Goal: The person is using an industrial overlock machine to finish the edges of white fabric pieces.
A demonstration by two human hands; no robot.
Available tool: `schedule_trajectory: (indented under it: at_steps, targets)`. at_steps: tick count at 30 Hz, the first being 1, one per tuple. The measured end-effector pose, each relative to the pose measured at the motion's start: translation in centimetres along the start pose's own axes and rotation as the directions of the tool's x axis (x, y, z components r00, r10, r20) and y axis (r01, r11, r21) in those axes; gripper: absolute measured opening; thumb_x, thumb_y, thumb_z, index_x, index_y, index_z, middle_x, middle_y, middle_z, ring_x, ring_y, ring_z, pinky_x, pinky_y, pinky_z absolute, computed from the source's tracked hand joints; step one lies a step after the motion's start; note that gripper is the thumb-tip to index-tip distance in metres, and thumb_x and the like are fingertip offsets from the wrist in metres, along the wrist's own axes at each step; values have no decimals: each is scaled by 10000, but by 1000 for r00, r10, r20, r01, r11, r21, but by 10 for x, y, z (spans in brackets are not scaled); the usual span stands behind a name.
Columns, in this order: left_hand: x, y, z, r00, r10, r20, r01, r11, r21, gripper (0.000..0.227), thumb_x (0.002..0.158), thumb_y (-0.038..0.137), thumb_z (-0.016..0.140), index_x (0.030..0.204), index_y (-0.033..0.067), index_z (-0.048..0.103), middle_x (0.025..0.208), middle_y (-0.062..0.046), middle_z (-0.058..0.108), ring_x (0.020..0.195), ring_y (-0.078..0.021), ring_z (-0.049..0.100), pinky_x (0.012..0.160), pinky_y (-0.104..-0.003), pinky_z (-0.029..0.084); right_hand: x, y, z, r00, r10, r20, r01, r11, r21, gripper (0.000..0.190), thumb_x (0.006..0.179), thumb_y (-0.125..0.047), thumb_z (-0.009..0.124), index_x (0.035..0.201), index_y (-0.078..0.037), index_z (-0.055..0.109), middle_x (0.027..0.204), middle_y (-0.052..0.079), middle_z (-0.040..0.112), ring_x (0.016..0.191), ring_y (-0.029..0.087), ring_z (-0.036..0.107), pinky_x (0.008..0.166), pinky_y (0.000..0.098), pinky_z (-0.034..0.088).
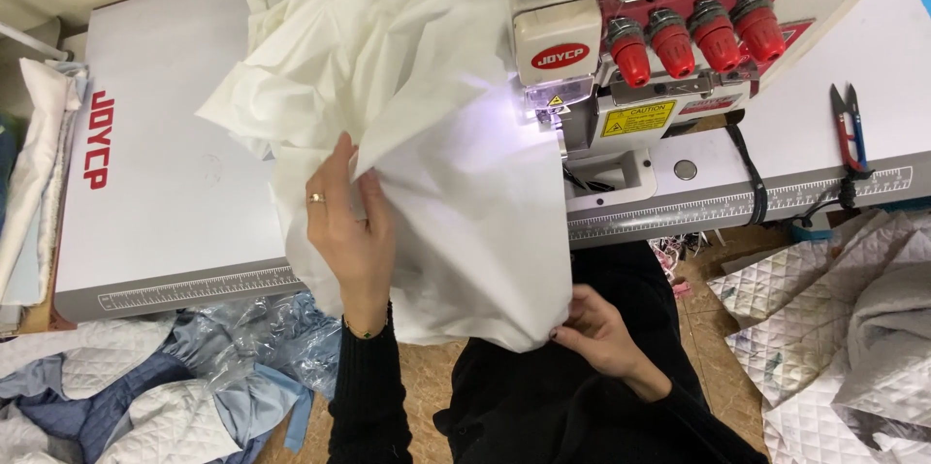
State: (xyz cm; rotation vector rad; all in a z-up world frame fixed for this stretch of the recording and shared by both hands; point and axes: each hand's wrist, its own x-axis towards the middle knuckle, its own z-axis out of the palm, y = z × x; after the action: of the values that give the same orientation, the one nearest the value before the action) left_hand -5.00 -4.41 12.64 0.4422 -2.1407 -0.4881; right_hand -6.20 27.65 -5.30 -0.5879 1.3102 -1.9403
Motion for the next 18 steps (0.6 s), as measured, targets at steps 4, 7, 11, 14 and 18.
schedule_trajectory:
  at_steps: [4,7,11,14,18]
  targets:
    - [12,-7,8,992,106,63,-106,994,-6,435,1071,-12,586,1483,7,447,1399,-229,579,1304,-402,580,1102,-487,513,18,-15,9,990,-133,-42,134,990,46,805,939,-4,685,1576,-131,209,947,156,747,848,213,739,811,368,663]
    - [27,-17,18,969,246,11,-246,968,-42,477,1019,-54,604,1476,-32,472,1415,-263,506,1365,-447,514,1105,-527,511,31,-8,3,972,-232,-46,234,972,20,799,931,55,635,1585,-146,223,982,177,745,853,189,730,748,329,672]
    - [43,-27,24,940,341,-3,-341,939,-50,507,963,-86,624,1458,-44,527,1443,-263,454,1392,-484,444,1099,-576,462,53,-35,6,956,-289,-59,288,957,-31,245,841,131,670,1076,102,733,780,224,748,705,188,693,529,307,585]
    - [55,-30,26,937,349,22,-347,936,-59,476,1007,-45,600,1474,-20,512,1486,-235,404,1438,-469,395,1143,-570,427,65,-47,5,962,-273,5,273,959,-77,223,811,125,712,1009,59,791,685,162,719,513,120,598,417,265,496]
    - [71,-35,30,932,361,31,-359,932,-56,488,1029,-40,592,1505,18,500,1517,-209,371,1467,-444,361,1176,-565,402,75,-51,1,964,-259,62,264,962,-72,207,793,146,719,961,63,805,658,158,734,537,121,607,444,270,481]
